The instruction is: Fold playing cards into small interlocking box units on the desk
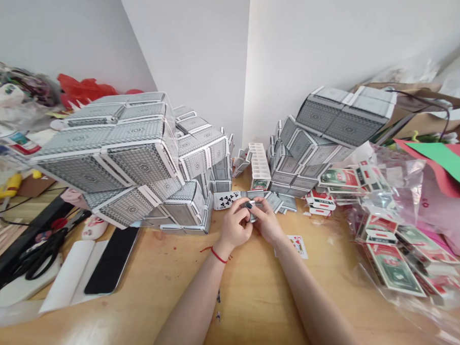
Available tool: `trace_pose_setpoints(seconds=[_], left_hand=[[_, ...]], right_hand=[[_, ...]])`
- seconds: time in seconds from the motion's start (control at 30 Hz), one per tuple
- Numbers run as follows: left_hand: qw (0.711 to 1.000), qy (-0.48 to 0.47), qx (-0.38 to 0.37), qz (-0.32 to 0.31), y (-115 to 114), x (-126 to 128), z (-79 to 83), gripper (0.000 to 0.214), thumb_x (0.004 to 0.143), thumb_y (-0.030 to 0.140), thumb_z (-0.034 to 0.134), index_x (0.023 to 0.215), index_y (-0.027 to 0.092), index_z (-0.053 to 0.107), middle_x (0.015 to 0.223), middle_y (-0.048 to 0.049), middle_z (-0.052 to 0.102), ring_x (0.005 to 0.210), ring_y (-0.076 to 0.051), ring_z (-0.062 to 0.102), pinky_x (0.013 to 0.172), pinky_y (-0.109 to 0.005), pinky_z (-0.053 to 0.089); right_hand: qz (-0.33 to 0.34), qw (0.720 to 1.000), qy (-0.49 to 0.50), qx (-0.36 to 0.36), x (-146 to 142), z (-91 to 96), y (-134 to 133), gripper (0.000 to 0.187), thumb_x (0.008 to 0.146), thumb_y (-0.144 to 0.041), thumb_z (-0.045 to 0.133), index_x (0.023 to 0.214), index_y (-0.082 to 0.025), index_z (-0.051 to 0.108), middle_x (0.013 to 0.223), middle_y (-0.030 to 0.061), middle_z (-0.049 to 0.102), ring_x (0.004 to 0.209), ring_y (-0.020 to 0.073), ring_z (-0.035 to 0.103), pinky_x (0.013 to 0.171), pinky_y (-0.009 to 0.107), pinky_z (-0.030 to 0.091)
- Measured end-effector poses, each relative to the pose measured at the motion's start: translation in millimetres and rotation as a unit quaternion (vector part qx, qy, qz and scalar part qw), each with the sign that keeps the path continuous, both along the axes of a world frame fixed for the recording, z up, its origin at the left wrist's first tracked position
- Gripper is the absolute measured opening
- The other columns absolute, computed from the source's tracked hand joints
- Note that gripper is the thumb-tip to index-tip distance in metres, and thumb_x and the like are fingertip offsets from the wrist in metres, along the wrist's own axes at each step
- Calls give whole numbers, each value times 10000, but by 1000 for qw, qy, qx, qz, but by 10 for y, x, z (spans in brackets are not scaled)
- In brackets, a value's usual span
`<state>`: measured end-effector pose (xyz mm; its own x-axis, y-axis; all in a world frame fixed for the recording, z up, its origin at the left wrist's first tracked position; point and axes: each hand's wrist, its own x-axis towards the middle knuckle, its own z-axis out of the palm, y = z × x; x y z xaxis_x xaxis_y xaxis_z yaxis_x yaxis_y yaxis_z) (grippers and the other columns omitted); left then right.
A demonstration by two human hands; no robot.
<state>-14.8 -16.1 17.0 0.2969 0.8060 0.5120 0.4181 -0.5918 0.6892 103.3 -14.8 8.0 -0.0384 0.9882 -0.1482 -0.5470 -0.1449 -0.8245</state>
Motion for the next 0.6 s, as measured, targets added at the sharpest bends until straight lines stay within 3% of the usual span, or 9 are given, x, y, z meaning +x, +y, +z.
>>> trace_pose_setpoints(seconds=[0.2, 0.37, 0.6], left_hand=[[1000, -22, 9, 1, 11, -1, 19, 163, 631, 49, 493, 629, 183, 401, 1118, -90, 484, 1059, -204, 475, 872, -356, 413], [1000, -27, 3, -7, 18, 3, 27, 156, 654, 69, 507, 637, 182, 400, 1103, -90, 478, 1083, -204, 455, 897, -364, 399], [1000, -25, -6, -9, 40, -17, 57, 136, 665, 82, 494, 629, 176, 402, 1126, -94, 490, 1062, -209, 463, 883, -368, 402]], right_hand=[[-34, 996, -78, 30, -11, -44, 17, 389, 658, -332, 676, 944, -248, 425, 698, -47, 580, 596, 119, 547, 574, 242, 437], [-45, 990, -122, 51, 13, -53, 27, 413, 658, -351, 670, 964, -242, 414, 690, -34, 585, 577, 126, 545, 536, 239, 427], [21, 996, -72, 51, 40, 10, 2, 521, 616, -322, 707, 1042, -260, 414, 722, -27, 601, 622, 145, 575, 624, 292, 472]])
